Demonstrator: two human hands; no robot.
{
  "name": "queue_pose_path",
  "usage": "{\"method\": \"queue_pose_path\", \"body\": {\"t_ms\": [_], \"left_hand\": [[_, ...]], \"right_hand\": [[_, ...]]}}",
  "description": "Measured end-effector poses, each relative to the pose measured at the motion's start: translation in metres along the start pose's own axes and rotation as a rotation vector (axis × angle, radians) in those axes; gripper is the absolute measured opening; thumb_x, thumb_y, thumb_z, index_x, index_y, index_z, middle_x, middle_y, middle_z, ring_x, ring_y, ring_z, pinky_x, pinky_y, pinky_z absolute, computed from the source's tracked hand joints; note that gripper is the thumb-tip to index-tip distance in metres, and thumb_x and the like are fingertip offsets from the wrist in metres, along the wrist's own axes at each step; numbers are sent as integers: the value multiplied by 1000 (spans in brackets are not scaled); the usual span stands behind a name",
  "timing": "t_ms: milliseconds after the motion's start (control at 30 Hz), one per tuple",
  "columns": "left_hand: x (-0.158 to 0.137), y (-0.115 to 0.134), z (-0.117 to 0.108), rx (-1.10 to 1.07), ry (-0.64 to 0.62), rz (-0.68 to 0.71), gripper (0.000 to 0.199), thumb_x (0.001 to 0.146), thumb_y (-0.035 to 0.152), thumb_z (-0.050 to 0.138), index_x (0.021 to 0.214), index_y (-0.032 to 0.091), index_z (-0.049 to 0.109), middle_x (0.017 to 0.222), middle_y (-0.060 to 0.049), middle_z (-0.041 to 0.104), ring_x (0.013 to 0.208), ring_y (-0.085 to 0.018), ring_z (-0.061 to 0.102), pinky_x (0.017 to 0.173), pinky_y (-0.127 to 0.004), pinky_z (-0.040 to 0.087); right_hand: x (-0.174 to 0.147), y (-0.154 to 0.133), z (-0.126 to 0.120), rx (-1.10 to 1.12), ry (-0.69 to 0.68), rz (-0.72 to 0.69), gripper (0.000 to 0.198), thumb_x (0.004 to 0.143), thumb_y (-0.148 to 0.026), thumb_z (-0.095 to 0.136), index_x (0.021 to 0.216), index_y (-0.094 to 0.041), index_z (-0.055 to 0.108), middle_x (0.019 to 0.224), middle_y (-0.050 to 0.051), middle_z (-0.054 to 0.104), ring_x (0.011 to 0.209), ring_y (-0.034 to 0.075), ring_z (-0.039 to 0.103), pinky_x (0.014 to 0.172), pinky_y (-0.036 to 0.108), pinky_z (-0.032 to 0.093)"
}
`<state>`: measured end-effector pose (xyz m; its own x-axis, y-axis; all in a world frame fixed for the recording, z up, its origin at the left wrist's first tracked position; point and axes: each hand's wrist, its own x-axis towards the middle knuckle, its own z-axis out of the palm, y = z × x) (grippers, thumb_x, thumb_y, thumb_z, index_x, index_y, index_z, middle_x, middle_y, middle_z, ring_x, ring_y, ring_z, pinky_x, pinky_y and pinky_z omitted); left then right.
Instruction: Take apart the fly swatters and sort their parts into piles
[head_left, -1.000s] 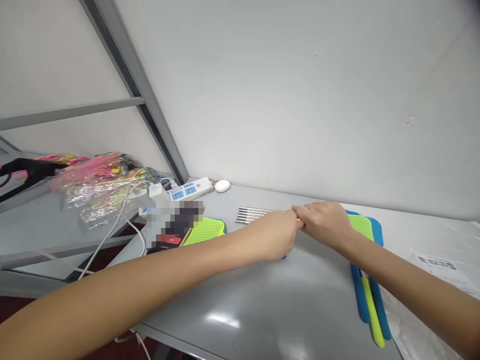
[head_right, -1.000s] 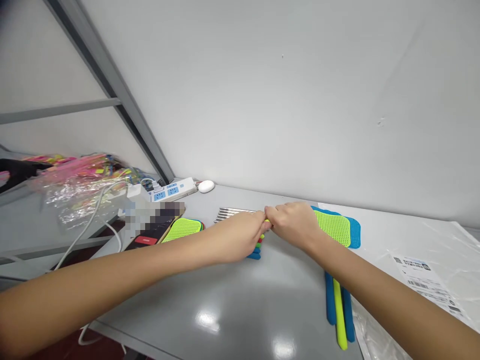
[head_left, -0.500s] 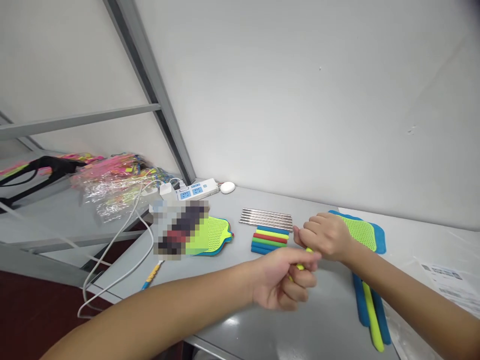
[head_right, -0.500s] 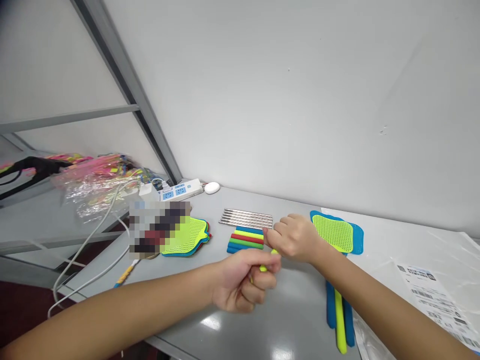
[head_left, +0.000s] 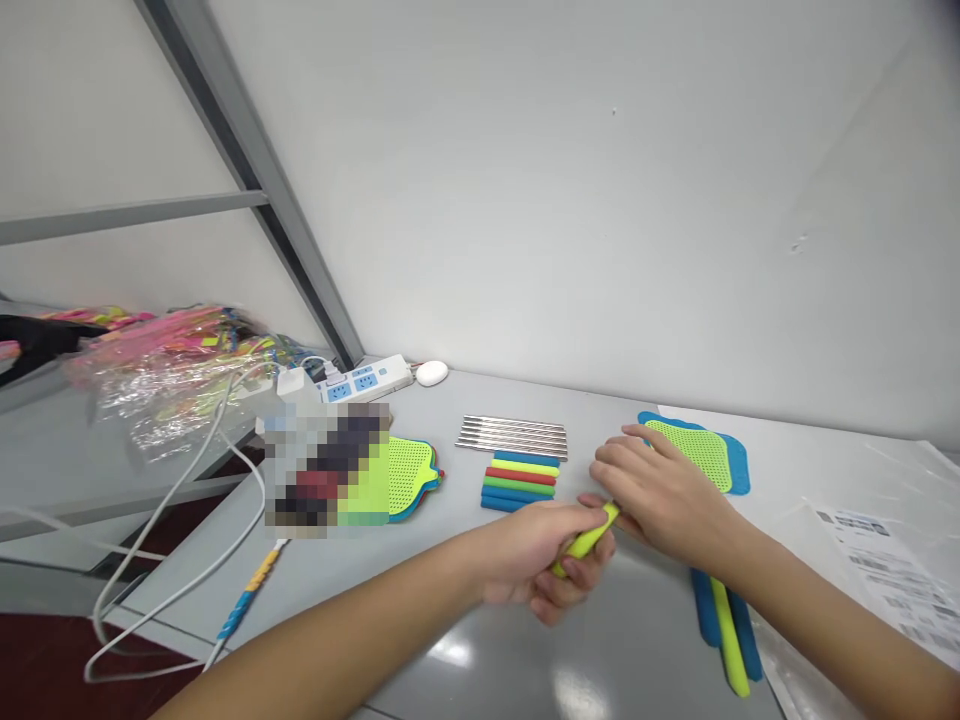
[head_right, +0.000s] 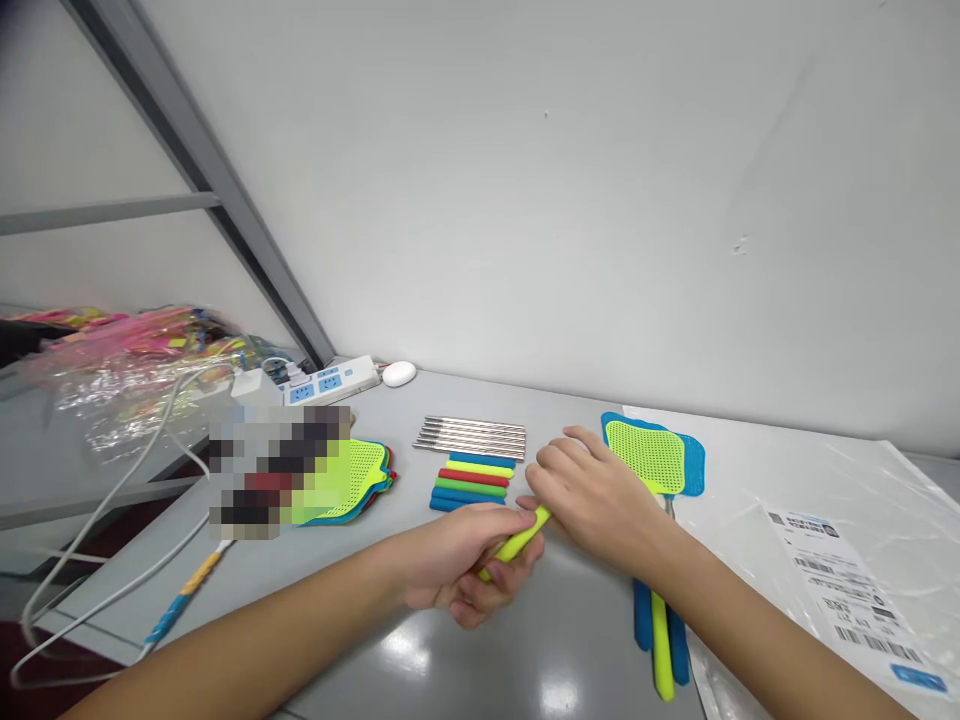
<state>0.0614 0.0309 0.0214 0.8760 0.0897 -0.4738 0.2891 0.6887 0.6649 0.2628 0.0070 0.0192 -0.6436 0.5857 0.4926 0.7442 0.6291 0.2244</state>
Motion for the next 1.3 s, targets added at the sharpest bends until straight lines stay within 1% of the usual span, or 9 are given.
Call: {"method": "queue_pose_path", "body": {"t_ms": [100, 167, 333, 433, 667, 900, 1033, 1167, 1300], "left_hand": [[-2, -3, -3, 185, 166, 142, 44, 89, 64, 40, 82, 21, 47, 57, 9, 29, 40, -5, 21, 34, -16, 25], [-1, -6, -6, 290, 268, 227, 41, 91, 61, 41, 84, 21, 46, 59, 9, 32, 40, -5, 25, 36, -17, 30], [5, -7, -13, 499, 442, 294, 40, 93, 58, 38, 85, 20, 49, 62, 8, 37, 44, -6, 30, 40, -19, 29], [5, -5, -12, 669, 517, 344, 42, 95, 55, 35, 83, 19, 51, 62, 6, 40, 50, -8, 33, 46, -21, 27], [-7, 1, -6, 1220, 730, 415, 35, 100, 42, 32, 75, 20, 44, 64, 4, 47, 58, -11, 42, 55, -24, 29], [-8, -2, -21, 1624, 838, 471, 29, 101, 35, 31, 97, 21, 56, 85, -2, 66, 76, -18, 62, 62, -25, 37], [-11, 1, -23, 1824, 937, 483, 29, 100, 37, 34, 101, 22, 59, 80, -2, 66, 72, -18, 63, 57, -26, 35], [-13, 3, -19, 1937, 983, 487, 28, 99, 39, 38, 103, 23, 61, 78, -1, 64, 68, -17, 61, 53, -27, 32], [-8, -3, -17, 1957, 951, 543, 28, 100, 39, 38, 99, 22, 60, 78, -1, 62, 68, -18, 60, 54, -28, 34]], "right_hand": [[-12, 5, -7, 193, 46, 304, 42, 86, -35, 63, 120, -17, 47, 126, 16, 54, 111, 28, 51, 100, 50, 37], [-20, 8, -8, 398, 74, 544, 52, 84, -39, 65, 128, -21, 43, 129, 13, 52, 116, 28, 50, 97, 46, 42], [-26, 7, -1, 1112, 74, 860, 21, 99, -42, 39, 106, -25, 52, 80, 0, 63, 75, 16, 60, 77, 34, 48], [-21, 4, 1, 1209, 150, 946, 25, 99, -42, 41, 86, -24, 52, 64, -3, 57, 63, 14, 52, 68, 29, 43], [-29, 8, -1, 1131, 17, 859, 38, 100, -41, 36, 71, -21, 51, 67, -2, 54, 67, 14, 48, 68, 28, 37], [-32, 16, -3, 1087, -191, 763, 35, 101, -41, 32, 77, -22, 47, 69, -3, 49, 64, 13, 44, 63, 28, 35], [-29, 20, -9, 858, -249, 675, 29, 100, -38, 36, 82, -23, 52, 76, -1, 54, 72, 15, 49, 68, 30, 37], [-21, 10, -11, 524, -210, 502, 15, 97, -34, 46, 103, -23, 55, 96, 4, 60, 92, 21, 52, 85, 38, 37], [-11, -10, -4, 356, -297, 349, 16, 99, -30, 42, 103, -22, 55, 90, 3, 63, 83, 20, 54, 91, 43, 35]]}}
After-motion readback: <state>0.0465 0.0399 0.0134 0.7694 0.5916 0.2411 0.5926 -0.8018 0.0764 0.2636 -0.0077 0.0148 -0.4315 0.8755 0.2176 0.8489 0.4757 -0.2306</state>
